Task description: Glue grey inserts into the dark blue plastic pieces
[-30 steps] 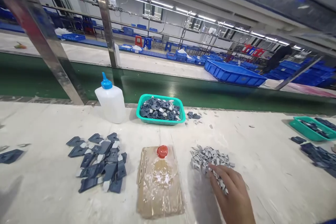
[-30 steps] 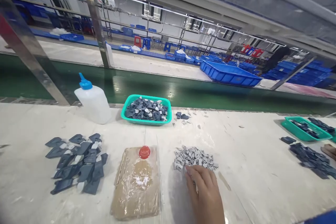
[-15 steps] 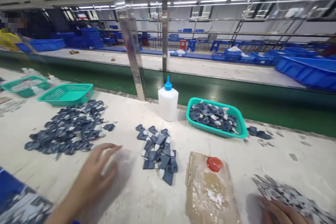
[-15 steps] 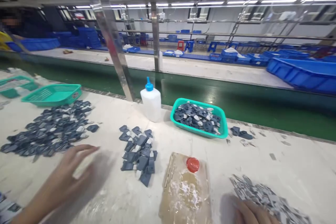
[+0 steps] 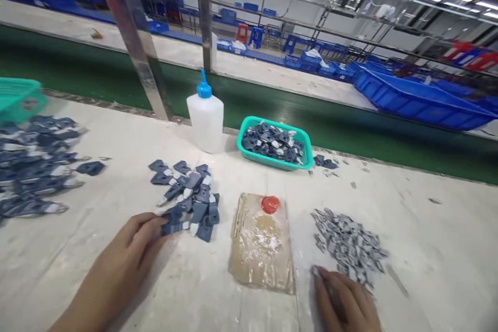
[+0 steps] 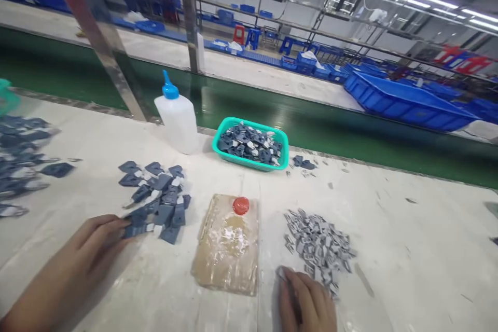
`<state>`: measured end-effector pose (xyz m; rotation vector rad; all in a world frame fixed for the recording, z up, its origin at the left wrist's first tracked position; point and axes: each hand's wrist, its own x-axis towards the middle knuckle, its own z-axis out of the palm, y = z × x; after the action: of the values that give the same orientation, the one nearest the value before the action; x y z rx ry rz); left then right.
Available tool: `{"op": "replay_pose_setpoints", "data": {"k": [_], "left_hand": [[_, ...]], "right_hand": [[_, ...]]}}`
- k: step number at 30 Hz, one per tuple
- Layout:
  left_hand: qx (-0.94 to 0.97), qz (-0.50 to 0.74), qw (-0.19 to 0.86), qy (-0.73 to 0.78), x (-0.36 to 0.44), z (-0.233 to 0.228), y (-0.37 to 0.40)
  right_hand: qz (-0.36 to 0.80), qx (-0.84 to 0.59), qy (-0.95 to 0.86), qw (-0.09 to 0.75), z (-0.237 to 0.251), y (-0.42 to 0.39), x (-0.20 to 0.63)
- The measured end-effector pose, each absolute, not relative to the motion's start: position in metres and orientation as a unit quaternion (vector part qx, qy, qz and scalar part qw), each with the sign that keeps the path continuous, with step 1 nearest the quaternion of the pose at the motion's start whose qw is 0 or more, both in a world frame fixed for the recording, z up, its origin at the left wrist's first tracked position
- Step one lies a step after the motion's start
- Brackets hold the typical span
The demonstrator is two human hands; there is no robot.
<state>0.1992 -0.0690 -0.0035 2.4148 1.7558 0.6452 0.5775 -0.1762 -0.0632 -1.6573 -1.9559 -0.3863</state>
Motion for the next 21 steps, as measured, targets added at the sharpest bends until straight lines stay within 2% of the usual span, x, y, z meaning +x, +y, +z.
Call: {"op": "replay_pose_setpoints", "data": {"k": [4, 10, 14, 19, 21], "left_hand": [[0.75, 0.209, 0.097, 0.621, 0.198, -0.007, -0.079], [0.533, 0.32, 0.292, 0.727, 0.208, 0.007, -0.094], [0.458, 0.404, 0.407, 0.68, 0.218, 0.012, -0.104], [0.37, 0.393, 0.551, 0.636, 0.234, 0.012, -0.117], [0.28, 0.408, 0.622, 0.607, 0.244, 0.014, -0.122]], "right_hand": [[-0.116, -0.663, -0.682, 0.286, -0.048, -0.175, 0.571], [-0.116, -0.635, -0.701, 0.305, -0.033, -0.169, 0.573], [-0.118, -0.603, -0.732, 0.293, -0.029, -0.163, 0.576], [-0.182, -0.514, -0.814, 0.198, -0.018, -0.16, 0.579], [-0.176, -0.53, -0.8, 0.221, -0.01, -0.156, 0.573]]}}
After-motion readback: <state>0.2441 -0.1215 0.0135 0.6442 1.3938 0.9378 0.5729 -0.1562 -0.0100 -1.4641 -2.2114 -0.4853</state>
